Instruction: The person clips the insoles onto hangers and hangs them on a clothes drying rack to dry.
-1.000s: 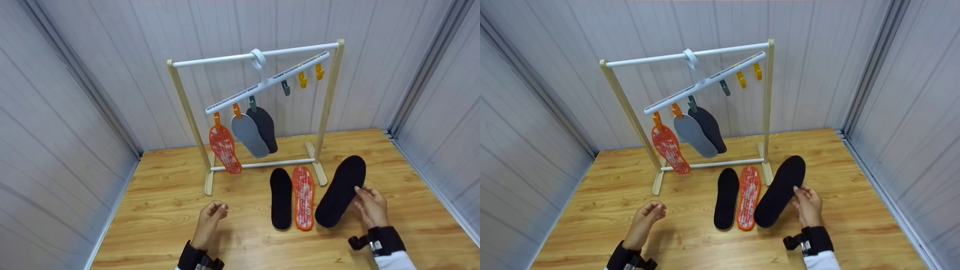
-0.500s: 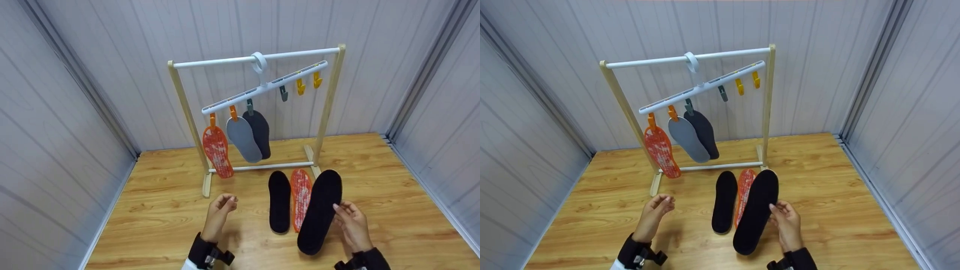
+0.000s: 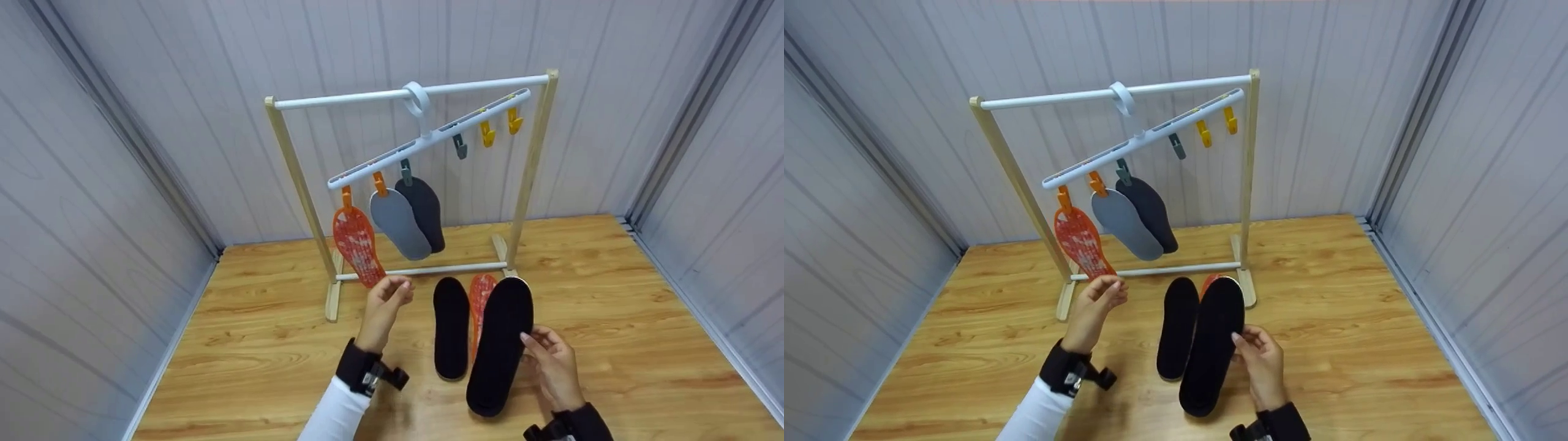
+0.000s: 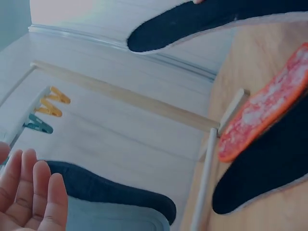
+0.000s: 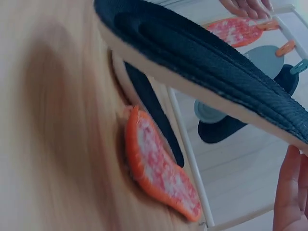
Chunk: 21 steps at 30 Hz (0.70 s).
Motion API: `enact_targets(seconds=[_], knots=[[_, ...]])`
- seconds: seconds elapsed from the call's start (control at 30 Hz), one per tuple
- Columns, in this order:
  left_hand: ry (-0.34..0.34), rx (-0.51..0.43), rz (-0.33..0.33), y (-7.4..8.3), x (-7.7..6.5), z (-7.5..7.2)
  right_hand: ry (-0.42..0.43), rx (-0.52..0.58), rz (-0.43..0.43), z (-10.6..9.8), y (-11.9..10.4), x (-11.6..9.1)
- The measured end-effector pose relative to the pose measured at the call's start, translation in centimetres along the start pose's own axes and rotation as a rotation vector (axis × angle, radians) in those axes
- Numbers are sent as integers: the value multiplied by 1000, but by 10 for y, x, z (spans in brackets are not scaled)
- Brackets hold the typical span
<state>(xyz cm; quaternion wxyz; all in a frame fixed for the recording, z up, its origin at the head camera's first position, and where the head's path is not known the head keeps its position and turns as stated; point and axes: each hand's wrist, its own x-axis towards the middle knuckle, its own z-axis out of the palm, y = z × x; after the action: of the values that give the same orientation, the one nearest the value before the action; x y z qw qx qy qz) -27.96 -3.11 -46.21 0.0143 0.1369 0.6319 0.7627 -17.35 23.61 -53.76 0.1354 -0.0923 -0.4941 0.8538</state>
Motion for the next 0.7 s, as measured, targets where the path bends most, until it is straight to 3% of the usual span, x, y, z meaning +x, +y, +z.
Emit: enact_targets(seconds=[0.23,0.43,0.53,0.7], knots=[[-36,6,117,23,44,31,8,-22,23,7,-1,-4],[-61,83,169,41,78,53,17,-46,18,4,-2,-10],[-56,117,169,44,89,60,18,-64,22,-5,7,-9],[-42,133,173,64,94,74,13,-89,31,-6,5,-8]])
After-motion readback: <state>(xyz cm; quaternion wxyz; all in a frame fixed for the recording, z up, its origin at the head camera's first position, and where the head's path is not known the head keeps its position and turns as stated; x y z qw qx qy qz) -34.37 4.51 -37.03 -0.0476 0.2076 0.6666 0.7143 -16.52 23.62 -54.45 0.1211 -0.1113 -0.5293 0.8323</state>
